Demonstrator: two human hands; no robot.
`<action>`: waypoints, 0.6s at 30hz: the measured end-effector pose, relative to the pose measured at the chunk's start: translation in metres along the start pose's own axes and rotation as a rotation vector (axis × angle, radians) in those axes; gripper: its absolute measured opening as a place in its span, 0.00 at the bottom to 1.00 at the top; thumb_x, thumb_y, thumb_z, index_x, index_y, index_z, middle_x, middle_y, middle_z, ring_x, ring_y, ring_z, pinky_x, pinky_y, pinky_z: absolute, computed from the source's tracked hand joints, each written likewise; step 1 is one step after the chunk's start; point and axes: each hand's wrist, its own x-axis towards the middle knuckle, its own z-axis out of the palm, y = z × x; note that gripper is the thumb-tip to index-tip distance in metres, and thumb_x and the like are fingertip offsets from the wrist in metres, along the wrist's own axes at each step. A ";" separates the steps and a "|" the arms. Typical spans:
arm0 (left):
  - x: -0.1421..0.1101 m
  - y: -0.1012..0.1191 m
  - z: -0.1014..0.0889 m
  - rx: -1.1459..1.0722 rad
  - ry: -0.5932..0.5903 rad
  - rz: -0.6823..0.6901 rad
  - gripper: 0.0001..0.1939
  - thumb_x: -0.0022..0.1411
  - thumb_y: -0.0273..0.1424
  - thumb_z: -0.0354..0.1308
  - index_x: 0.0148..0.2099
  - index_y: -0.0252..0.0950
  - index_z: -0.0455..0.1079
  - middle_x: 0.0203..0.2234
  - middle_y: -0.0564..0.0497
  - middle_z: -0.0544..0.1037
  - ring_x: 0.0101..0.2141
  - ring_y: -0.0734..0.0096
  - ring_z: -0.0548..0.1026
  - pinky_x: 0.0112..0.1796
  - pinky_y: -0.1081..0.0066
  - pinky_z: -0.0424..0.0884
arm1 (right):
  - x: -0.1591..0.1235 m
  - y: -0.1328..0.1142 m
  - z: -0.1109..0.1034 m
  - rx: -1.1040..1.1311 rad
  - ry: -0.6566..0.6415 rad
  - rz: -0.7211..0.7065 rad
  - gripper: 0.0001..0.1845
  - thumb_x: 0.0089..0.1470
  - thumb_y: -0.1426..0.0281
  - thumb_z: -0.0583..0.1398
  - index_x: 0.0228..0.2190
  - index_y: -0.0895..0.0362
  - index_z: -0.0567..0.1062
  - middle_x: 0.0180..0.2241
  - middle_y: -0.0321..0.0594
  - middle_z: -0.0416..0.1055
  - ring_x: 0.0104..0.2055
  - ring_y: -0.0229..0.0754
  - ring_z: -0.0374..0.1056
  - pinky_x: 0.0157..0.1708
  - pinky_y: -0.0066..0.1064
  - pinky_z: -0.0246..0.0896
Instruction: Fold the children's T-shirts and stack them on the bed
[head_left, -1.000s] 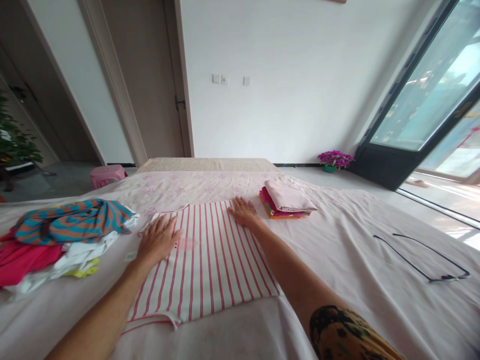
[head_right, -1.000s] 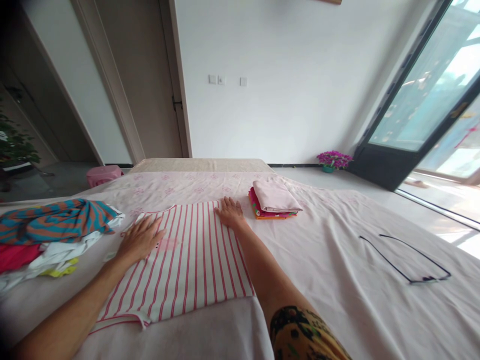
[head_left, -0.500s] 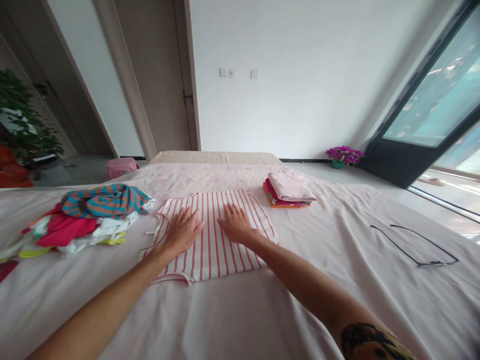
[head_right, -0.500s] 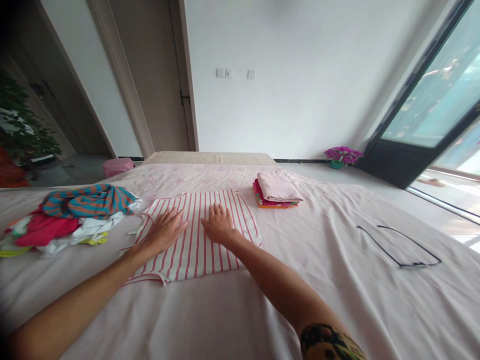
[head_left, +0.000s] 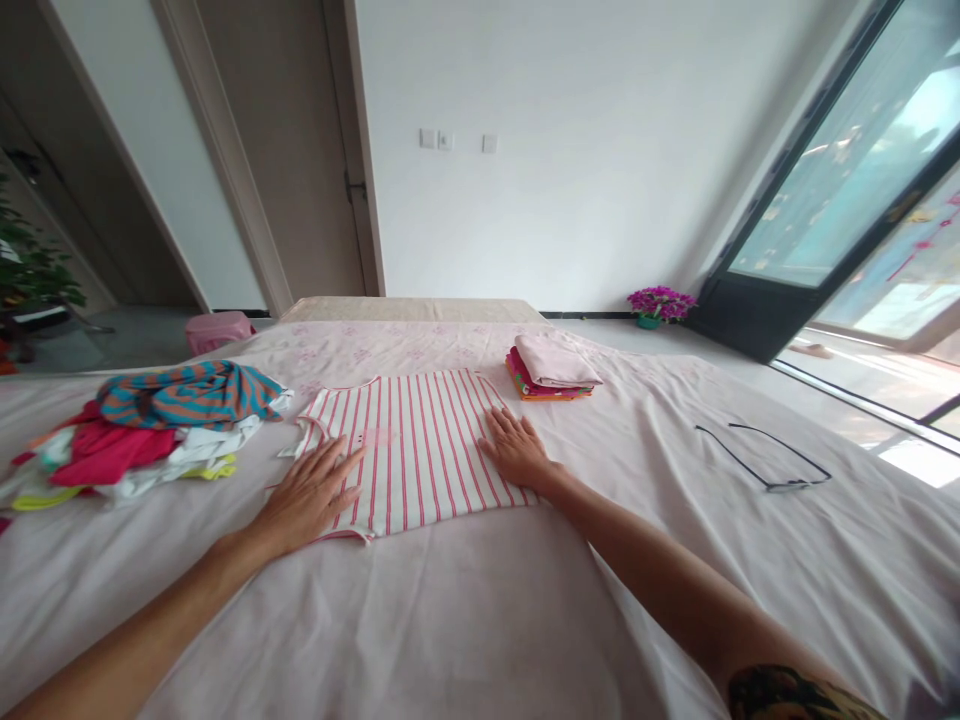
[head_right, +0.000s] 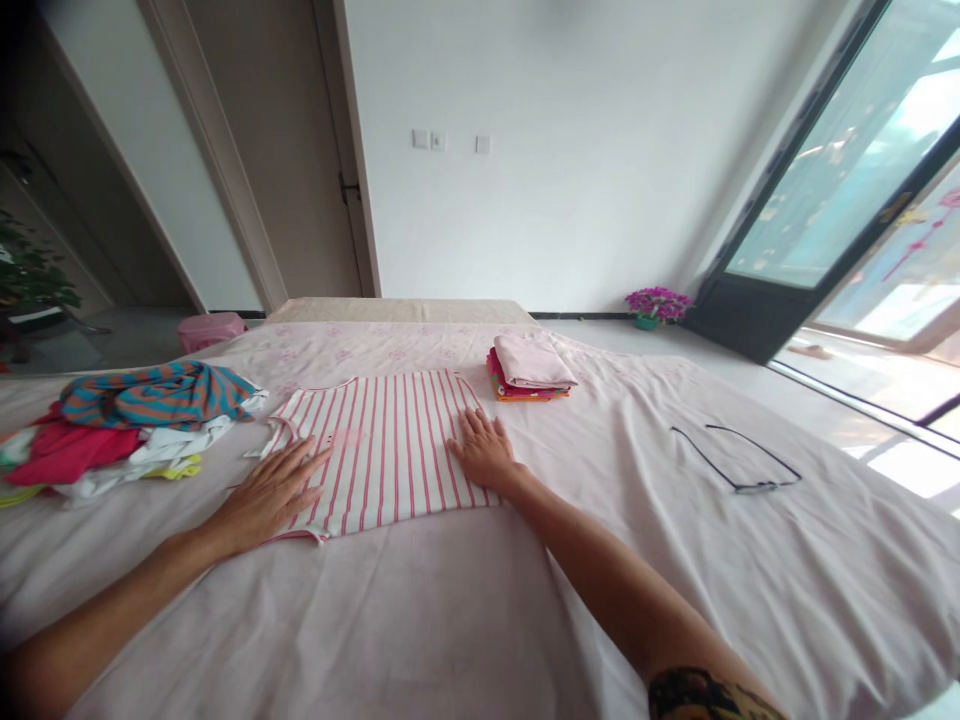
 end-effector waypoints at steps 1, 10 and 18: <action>-0.004 -0.002 -0.001 -0.002 0.002 0.003 0.29 0.69 0.44 0.43 0.69 0.45 0.55 0.69 0.45 0.54 0.67 0.56 0.53 0.63 0.52 0.53 | -0.003 0.006 -0.002 -0.008 -0.015 0.008 0.37 0.67 0.53 0.39 0.69 0.59 0.47 0.71 0.43 0.38 0.72 0.49 0.35 0.67 0.49 0.31; 0.007 0.025 -0.025 -0.066 0.096 0.007 0.30 0.70 0.42 0.42 0.70 0.38 0.52 0.67 0.43 0.59 0.65 0.58 0.57 0.63 0.56 0.56 | -0.030 -0.020 -0.028 0.023 -0.005 0.027 0.38 0.67 0.53 0.39 0.68 0.63 0.48 0.70 0.47 0.38 0.72 0.50 0.31 0.68 0.50 0.28; 0.017 0.043 0.002 -0.046 0.017 0.035 0.31 0.68 0.47 0.43 0.69 0.41 0.54 0.69 0.45 0.54 0.68 0.56 0.52 0.63 0.53 0.54 | -0.046 -0.060 -0.003 0.100 0.005 -0.301 0.39 0.66 0.49 0.39 0.68 0.60 0.49 0.70 0.49 0.40 0.72 0.51 0.36 0.68 0.48 0.34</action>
